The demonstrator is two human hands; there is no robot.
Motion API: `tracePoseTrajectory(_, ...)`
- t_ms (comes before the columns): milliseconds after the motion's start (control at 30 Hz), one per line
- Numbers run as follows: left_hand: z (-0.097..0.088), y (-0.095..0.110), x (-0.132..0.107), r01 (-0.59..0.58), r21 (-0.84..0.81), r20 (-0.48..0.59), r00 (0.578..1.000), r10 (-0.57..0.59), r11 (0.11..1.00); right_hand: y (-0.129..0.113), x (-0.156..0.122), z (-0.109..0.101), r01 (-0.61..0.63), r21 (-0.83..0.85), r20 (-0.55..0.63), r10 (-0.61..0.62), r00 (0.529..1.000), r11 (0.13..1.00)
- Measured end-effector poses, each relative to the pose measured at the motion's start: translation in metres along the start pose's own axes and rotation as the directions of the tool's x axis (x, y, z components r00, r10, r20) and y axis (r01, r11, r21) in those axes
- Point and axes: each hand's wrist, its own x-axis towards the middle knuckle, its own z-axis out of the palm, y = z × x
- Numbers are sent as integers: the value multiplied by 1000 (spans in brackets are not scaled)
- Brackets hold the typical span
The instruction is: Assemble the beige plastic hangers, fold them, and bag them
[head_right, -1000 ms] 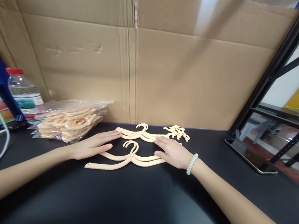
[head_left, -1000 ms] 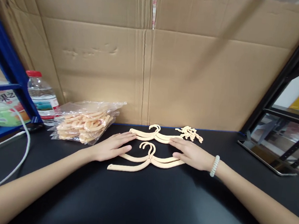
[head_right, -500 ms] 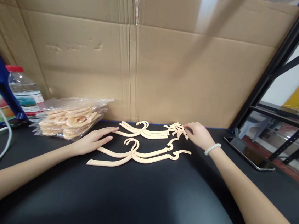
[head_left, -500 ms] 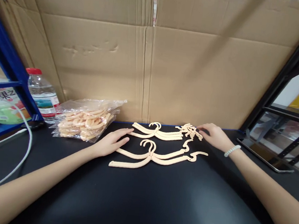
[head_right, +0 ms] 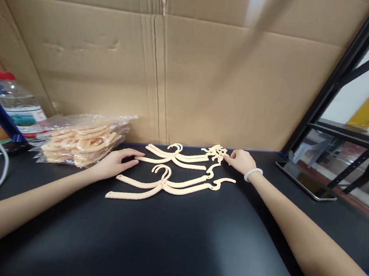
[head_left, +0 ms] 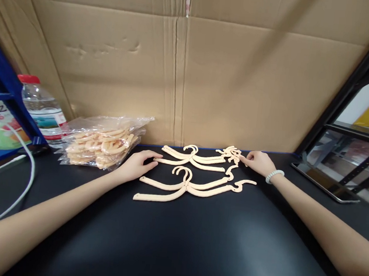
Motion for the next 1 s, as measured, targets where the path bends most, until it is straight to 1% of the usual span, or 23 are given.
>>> tracePoseTrajectory(133, 3, -3, 3, -11, -2, -37, 999, 11, 1000, -3, 3, 2, -66, 40, 10, 66, 998, 997)
tracePoseTrajectory(300, 2, -1, 2, 6, -50, -59, 998, -9, 999, 0, 9, 1, -174, 101, 24, 173, 985, 979)
tracePoseTrajectory(433, 0, 2, 1, 60, -128, -79, 994, -71, 990, 6, 10, -3, -221, 155, 6, 223, 975, 963)
tracePoseTrajectory(567, 0, 9, -2, 124, -252, -114, 981, -157, 960, 12, 6, -11, -236, 200, -55, 252, 966, 951)
tracePoseTrajectory(700, 0, 18, -4, 152, -410, -138, 964, -226, 900, 17, 1, -26, -232, 232, -150, 271, 951, 945)
tracePoseTrajectory(833, 3, 22, -6, 170, -554, -153, 941, -301, 815, 16, 0, -37, -194, 270, -223, 257, 940, 943)
tracePoseTrajectory(900, 4, 23, -7, 178, -618, -155, 927, -341, 766, 14, 0, -38, -162, 315, -226, 239, 944, 935)
tracePoseTrajectory(1000, 6, 24, -9, 179, -712, -145, 908, -392, 678, 11, -1, -34, -116, 420, -192, 213, 958, 900)
